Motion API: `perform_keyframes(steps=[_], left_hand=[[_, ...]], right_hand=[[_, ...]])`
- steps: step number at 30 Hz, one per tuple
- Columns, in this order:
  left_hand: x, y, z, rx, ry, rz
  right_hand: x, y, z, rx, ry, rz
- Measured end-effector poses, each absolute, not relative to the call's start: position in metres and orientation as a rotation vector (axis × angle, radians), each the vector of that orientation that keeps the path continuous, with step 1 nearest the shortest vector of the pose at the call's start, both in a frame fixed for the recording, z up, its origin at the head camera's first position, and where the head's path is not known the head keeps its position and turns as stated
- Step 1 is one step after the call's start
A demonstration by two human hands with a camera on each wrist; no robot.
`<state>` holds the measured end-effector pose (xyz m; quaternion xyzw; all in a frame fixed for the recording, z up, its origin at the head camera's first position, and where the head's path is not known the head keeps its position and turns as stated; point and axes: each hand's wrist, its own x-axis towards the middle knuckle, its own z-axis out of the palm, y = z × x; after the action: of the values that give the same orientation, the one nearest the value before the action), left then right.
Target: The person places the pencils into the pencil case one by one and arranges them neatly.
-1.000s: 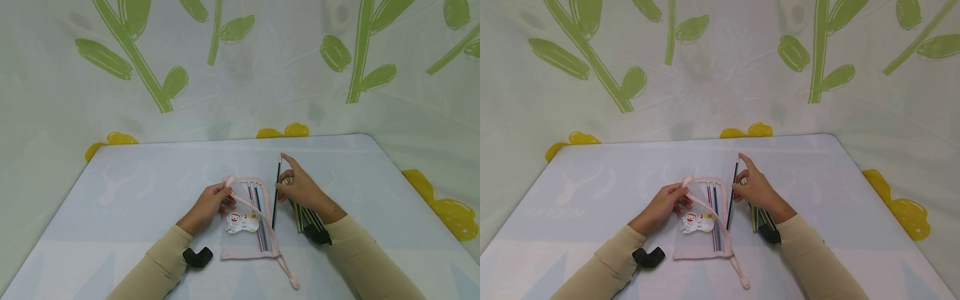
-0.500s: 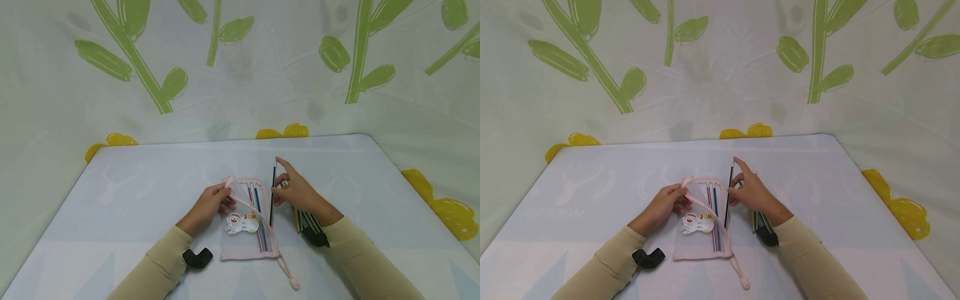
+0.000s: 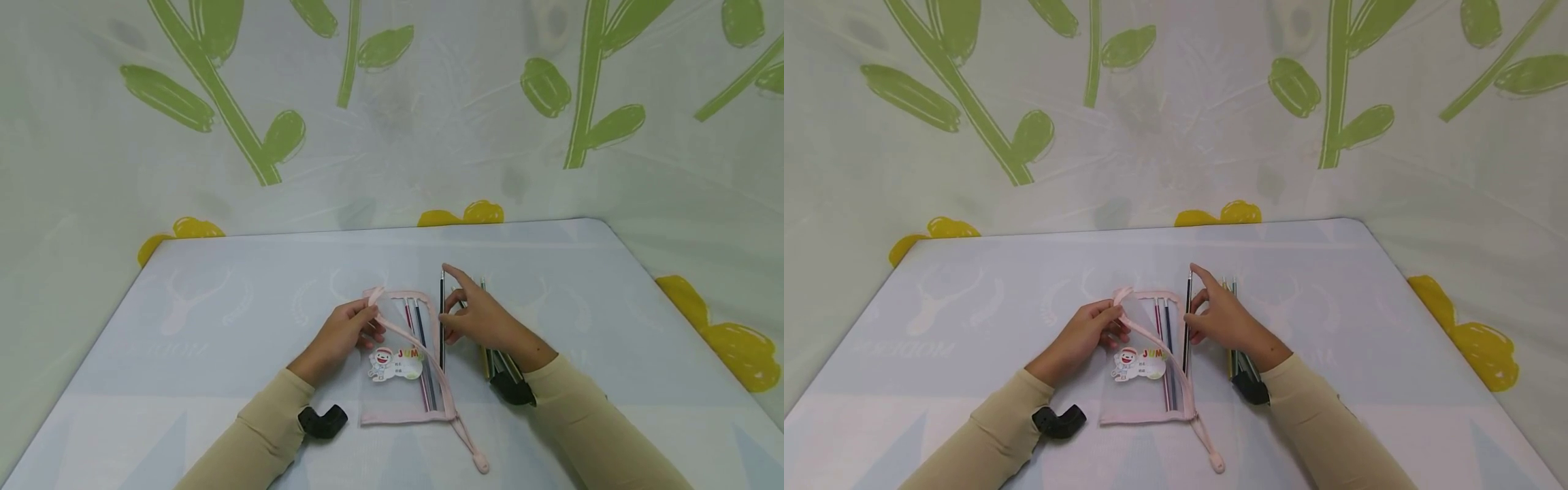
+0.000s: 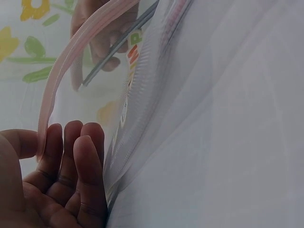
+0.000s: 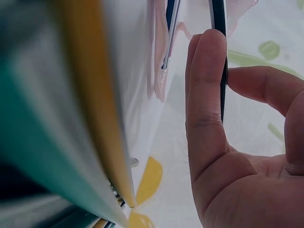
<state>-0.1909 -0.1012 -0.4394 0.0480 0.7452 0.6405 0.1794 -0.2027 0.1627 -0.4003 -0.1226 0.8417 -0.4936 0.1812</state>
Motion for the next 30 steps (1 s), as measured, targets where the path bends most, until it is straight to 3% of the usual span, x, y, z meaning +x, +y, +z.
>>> perform_keyframes(steps=[30], left_hand=[[-0.1895,-0.1003,-0.436,0.145,2.077,1.843]], right_hand=[[-0.1929,0.1524,-0.4025,-0.412,2.334,-1.339]])
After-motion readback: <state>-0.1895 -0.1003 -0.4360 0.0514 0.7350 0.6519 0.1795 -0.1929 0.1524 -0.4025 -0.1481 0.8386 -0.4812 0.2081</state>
